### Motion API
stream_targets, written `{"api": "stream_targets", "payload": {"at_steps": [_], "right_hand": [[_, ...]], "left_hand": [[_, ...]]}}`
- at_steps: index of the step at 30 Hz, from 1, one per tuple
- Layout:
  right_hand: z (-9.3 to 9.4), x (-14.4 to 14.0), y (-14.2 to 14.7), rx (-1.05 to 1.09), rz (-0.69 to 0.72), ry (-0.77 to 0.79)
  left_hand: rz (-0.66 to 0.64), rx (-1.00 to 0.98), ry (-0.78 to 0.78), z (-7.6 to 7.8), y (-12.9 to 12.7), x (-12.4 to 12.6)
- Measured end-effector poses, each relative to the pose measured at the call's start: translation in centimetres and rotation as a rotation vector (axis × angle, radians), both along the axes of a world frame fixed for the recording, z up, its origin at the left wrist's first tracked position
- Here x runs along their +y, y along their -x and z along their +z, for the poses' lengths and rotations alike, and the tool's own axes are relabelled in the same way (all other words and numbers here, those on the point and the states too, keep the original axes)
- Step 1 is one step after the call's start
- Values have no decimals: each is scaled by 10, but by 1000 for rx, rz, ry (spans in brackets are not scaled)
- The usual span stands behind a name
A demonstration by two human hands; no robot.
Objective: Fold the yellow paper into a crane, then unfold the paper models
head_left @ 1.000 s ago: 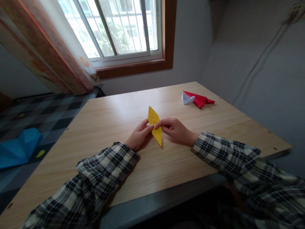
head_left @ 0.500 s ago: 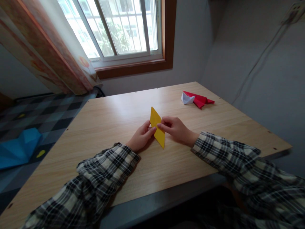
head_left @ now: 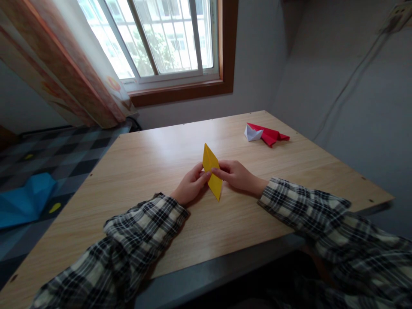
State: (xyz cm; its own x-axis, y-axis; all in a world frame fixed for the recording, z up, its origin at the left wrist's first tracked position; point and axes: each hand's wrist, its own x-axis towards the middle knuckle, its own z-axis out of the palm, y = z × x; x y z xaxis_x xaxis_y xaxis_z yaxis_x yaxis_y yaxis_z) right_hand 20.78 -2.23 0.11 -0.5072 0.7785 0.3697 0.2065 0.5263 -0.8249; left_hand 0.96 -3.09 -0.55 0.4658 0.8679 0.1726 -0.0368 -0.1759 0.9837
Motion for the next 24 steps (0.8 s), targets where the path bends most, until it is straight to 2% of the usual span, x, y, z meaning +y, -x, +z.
{"api": "stream_targets", "payload": {"at_steps": [10, 24], "right_hand": [[1, -2, 1, 12, -31, -44], [1, -2, 2, 35, -23, -45]], "left_hand": [[6, -33, 38, 9, -4, -3], [38, -41, 59, 3, -5, -3]]}}
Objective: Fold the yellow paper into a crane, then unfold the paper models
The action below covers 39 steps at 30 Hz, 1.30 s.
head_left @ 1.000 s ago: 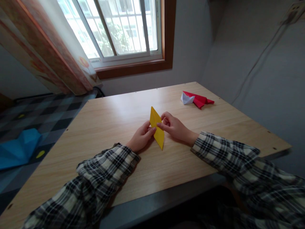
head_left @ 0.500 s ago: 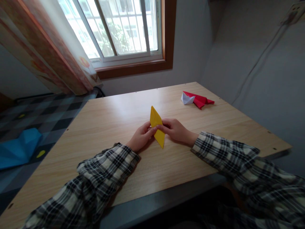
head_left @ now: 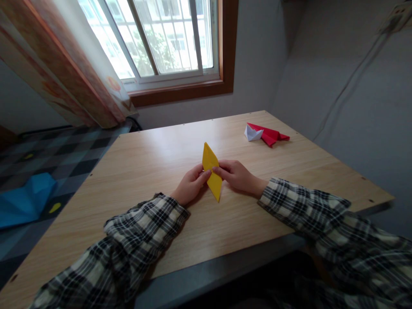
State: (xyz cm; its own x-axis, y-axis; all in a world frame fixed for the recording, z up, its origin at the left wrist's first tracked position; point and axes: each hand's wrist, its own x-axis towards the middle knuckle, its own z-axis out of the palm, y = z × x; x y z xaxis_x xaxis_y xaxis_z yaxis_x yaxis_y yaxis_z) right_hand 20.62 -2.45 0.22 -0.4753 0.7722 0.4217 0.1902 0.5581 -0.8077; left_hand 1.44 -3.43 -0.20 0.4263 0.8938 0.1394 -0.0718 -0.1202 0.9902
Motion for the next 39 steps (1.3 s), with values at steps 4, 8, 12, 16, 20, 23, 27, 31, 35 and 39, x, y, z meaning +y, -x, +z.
{"api": "stream_targets", "payload": {"at_steps": [4, 8, 12, 16, 20, 23, 27, 31, 35, 39], "right_hand": [[2, 0, -1, -20, -19, 3], [3, -1, -1, -23, -37, -6], [3, -1, 0, -25, -52, -15], [3, 0, 0, -35, -61, -27], [3, 0, -1, -34, -75, -47], [3, 0, -1, -41, -77, -46], [4, 0, -2, -41, -87, -47], [4, -1, -2, -26, -71, -39], [3, -2, -1, -31, -52, -26], [3, -3, -1, -25, -34, -16]], "left_hand": [[29, -21, 11, -1, 0, 0], [68, -11, -12, -1, 1, 1], [78, -18, 9, -2, 2, 1], [65, -37, 45, -4, 2, 1], [52, -55, 40, -7, 2, 4], [50, -45, 13, -8, 2, 5], [72, -30, 44, -6, 3, 3], [108, -40, 83, -3, 5, 1], [126, -53, 60, 1, 5, 0], [143, -17, -18, 3, 3, -1]]}}
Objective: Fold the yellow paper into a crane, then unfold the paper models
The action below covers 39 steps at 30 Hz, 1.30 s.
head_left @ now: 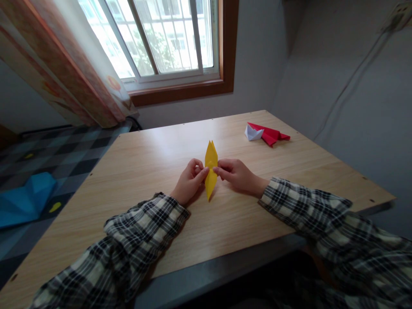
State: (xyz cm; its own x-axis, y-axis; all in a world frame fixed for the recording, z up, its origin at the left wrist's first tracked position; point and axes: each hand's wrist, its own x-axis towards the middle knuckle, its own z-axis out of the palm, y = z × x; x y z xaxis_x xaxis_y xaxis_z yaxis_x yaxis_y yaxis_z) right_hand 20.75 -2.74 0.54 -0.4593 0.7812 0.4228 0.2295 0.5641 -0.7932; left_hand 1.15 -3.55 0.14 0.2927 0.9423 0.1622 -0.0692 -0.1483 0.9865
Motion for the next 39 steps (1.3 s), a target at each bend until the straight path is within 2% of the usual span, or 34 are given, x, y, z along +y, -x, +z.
{"api": "stream_targets", "payload": {"at_steps": [15, 23, 29, 34, 39], "right_hand": [[-3, 3, 1, 86, 88, 84], [-2, 1, 2, 152, 154, 101], [-8, 5, 3, 127, 95, 92], [-6, 4, 3, 125, 45, 82], [-2, 2, 2, 118, 6, 60]], "left_hand": [[15, 203, -142, -2, 0, 1], [-64, 151, -79, -3, 1, 0], [-50, 166, -81, -2, 0, 0], [-12, 194, -95, 1, 1, 0], [-58, 151, -38, 3, 1, -3]]}}
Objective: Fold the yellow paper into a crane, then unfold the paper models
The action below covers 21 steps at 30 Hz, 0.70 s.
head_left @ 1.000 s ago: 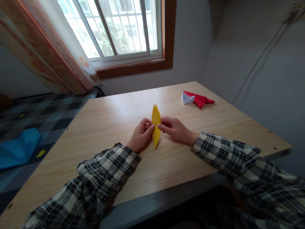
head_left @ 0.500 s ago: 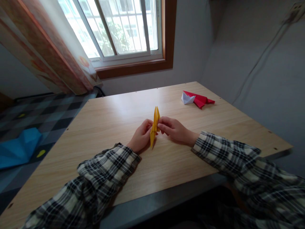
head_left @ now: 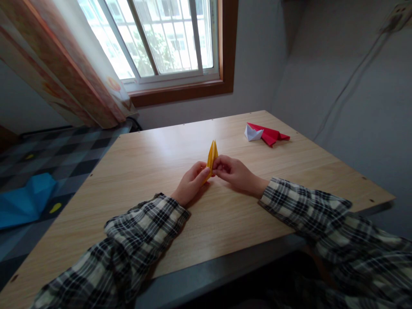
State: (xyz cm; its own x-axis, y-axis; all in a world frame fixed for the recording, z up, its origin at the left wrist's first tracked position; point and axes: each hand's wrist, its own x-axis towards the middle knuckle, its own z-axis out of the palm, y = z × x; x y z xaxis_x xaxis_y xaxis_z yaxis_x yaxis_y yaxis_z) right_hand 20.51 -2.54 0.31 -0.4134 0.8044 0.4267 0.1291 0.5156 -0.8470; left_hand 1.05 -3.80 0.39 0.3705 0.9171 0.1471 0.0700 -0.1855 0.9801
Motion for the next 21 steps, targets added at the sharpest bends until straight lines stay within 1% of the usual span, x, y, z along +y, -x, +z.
{"api": "stream_targets", "payload": {"at_steps": [5, 10, 12, 17, 21], "right_hand": [[0, 1, 0, -14, -26, -28], [1, 0, -1, -35, -52, -48], [3, -1, -1, -42, -60, -61], [4, -3, 0, -58, -81, -107], [0, -1, -1, -46, -147, -129]], "left_hand": [[-10, 3, 11, 1, -1, 0], [-16, 86, -44, 1, 1, 3], [-9, 83, -44, 1, 1, 2], [48, -48, 86, 2, -1, -1], [55, -93, 121, 0, -2, -2]]}}
